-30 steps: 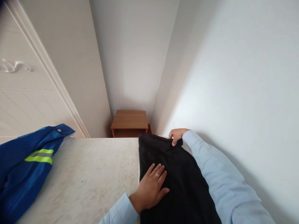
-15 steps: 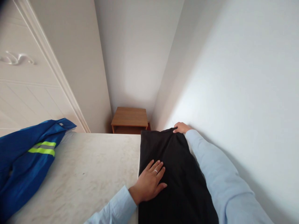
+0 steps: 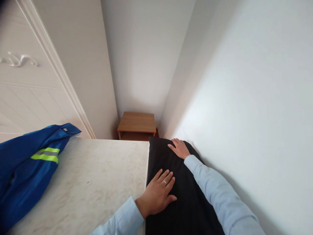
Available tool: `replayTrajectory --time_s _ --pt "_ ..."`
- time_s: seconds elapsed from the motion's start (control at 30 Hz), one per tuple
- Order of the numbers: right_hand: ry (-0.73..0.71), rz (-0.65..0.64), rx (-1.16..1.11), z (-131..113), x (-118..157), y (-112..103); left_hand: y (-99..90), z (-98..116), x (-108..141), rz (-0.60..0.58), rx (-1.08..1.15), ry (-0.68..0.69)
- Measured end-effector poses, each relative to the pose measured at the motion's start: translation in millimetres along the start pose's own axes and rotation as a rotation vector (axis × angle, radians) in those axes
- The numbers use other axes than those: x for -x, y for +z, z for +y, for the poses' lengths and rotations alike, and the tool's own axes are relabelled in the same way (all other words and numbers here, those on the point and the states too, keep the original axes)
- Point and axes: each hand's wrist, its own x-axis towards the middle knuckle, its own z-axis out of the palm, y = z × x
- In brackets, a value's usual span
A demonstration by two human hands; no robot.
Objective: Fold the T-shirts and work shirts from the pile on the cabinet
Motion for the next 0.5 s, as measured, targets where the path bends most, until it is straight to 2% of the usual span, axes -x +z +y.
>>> replayTrajectory --time_s 0.07,0.13,0.5 --pt "0.081 -0.025 0.007 9.8 -2.7 7.3 0.2 -0.5 0.4 -0.001 0.003 0.009" --pt "0.100 -0.036 0.017 17.7 -6.4 9.4 0.8 -0.8 0.4 0.003 -0.001 0.009" --pt "0.022 0.031 0.012 36.2 -6.6 23.9 6.1 0.5 4.2 0.081 -0.099 0.033"
